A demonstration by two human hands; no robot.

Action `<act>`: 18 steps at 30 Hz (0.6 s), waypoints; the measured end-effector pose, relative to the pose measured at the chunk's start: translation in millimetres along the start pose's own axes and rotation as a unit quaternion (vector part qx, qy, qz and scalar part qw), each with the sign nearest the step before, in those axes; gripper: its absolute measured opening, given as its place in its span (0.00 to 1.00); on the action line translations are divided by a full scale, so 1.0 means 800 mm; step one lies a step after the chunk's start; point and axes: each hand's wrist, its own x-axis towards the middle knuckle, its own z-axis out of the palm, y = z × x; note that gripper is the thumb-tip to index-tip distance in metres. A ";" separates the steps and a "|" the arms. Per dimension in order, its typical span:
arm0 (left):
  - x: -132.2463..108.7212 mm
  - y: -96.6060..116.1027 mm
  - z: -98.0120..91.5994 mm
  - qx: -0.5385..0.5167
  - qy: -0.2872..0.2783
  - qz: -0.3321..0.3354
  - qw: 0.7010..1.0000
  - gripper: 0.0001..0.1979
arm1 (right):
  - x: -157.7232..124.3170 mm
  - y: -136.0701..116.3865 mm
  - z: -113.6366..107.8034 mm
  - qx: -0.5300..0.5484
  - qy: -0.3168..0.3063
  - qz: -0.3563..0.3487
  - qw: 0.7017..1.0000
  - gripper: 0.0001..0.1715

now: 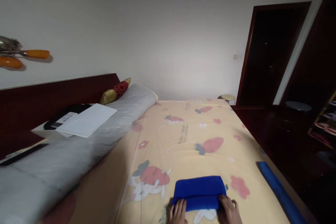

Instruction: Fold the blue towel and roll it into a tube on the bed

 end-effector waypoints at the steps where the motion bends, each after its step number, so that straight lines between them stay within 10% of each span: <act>1: 0.012 0.003 -0.006 -0.019 -0.038 -0.014 0.999 0.26 | 0.010 -0.010 -0.010 0.000 -0.010 0.015 1.000 0.28; 6: 0.063 0.005 -0.034 -0.049 -0.187 -0.085 0.977 0.23 | 0.052 -0.035 -0.035 -0.024 -0.019 0.051 0.998 0.31; 13: 0.060 0.021 -0.031 -0.053 -0.224 -0.094 0.969 0.26 | 0.043 -0.042 0.003 -0.068 -0.002 0.057 0.996 0.29; 18: 0.055 0.062 0.002 -0.061 -0.185 -0.017 0.981 0.29 | 0.045 -0.065 0.075 -0.167 0.243 -0.195 0.935 0.33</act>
